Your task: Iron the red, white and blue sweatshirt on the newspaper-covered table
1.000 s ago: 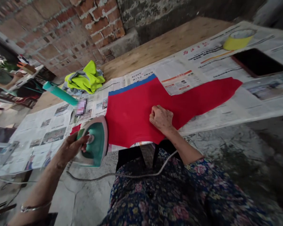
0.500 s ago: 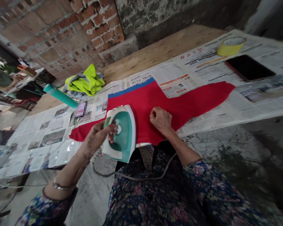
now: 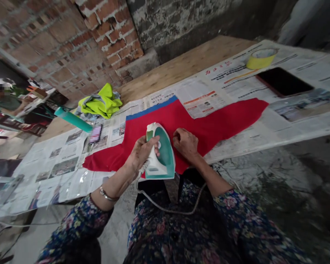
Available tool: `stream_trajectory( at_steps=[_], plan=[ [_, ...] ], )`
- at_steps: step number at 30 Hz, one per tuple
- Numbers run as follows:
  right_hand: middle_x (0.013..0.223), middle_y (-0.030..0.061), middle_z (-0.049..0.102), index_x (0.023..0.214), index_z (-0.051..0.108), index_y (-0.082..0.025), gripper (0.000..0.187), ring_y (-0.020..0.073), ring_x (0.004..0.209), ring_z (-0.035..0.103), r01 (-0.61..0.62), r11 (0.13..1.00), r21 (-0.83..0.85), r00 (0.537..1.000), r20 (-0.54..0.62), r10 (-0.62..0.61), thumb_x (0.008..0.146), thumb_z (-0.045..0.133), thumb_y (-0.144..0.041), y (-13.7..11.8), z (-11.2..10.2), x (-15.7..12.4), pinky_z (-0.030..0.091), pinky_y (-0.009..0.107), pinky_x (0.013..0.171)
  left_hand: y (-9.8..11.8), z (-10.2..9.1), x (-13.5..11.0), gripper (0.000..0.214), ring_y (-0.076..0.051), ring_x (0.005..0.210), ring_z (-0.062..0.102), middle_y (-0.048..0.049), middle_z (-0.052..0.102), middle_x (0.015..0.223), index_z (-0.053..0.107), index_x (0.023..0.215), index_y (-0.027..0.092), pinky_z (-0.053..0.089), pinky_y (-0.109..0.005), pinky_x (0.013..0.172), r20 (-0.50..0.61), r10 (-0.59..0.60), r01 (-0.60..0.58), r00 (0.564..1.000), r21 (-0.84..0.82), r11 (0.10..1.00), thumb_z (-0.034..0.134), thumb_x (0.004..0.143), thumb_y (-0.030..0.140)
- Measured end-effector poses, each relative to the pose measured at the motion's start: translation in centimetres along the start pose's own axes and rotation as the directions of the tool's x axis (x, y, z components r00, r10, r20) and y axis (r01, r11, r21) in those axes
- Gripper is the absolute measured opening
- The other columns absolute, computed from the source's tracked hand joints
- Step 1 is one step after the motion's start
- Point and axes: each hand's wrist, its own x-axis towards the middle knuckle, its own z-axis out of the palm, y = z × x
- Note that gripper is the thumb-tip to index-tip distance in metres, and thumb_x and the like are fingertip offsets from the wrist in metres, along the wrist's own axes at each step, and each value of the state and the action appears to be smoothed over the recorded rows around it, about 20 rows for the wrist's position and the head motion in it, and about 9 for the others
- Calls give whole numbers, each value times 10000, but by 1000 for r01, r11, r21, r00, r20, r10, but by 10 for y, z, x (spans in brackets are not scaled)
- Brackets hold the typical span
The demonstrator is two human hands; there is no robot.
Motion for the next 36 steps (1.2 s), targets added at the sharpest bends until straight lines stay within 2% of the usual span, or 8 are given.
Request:
stream_trajectory(
  at_steps=[4,8,11,13,16,19,29,36],
  plan=[
    [949,51,773,903,703,-240,214,230,873,670,63,963,264,995,-91,-40,821,508,-205,5,-2,-2,466,326,748,4,-3,4,355,-124,550,611,-3,615,647,583,698,214,550,-247,578,55,-24,26,998,-31,999,610,985,421],
    [799,6,698,915,656,-245,168,193,731,630,196,821,536,979,-152,-135,823,523,-293,-9,-8,-11,489,306,695,-24,-50,9,400,-190,731,728,-71,745,848,689,906,204,632,-314,751,-126,142,-133,982,72,988,593,952,589],
    [818,4,698,909,633,-258,166,179,742,644,166,780,603,986,-87,-142,889,599,-419,-32,-10,-16,497,289,674,-67,-83,23,498,-272,948,765,-126,775,1003,698,1052,201,640,-414,899,-373,393,-272,841,336,902,518,949,654],
    [804,5,703,887,626,-266,243,178,751,655,80,786,614,993,19,-115,905,657,-506,-45,-11,-15,507,282,656,-95,-91,35,466,-321,1222,711,-175,762,1240,710,1175,202,566,-489,1088,-333,540,-287,773,575,766,515,970,572],
    [730,9,689,844,636,-259,312,179,709,661,-44,799,599,984,164,-69,896,727,-553,-55,-14,-9,518,281,616,-125,-86,47,499,-354,1538,473,-160,591,1587,648,1436,239,327,-631,1283,-154,562,-230,813,801,552,520,1001,447],
    [670,13,674,758,633,-238,335,165,630,650,-158,768,621,961,274,-24,895,775,-509,-60,-23,-7,517,275,575,-137,-78,52,581,-372,1627,318,-119,429,1717,533,1588,281,210,-707,1302,-89,496,-149,864,895,420,512,1029,435],
    [638,7,661,737,589,-203,284,159,577,646,-641,362,677,738,673,48,900,814,-261,-99,-25,-6,598,297,619,-148,-77,63,593,-404,1623,309,-135,364,1733,466,1640,249,205,-766,1271,-57,529,-106,847,956,273,428,1076,427],
    [478,-62,466,650,513,-243,379,118,430,468,-589,462,662,801,552,230,925,772,-206,-96,-26,3,406,224,396,-149,-77,61,587,-421,1612,321,-161,374,1721,491,1623,220,227,-763,1267,-39,570,-114,821,966,230,506,1063,393]
  ],
)
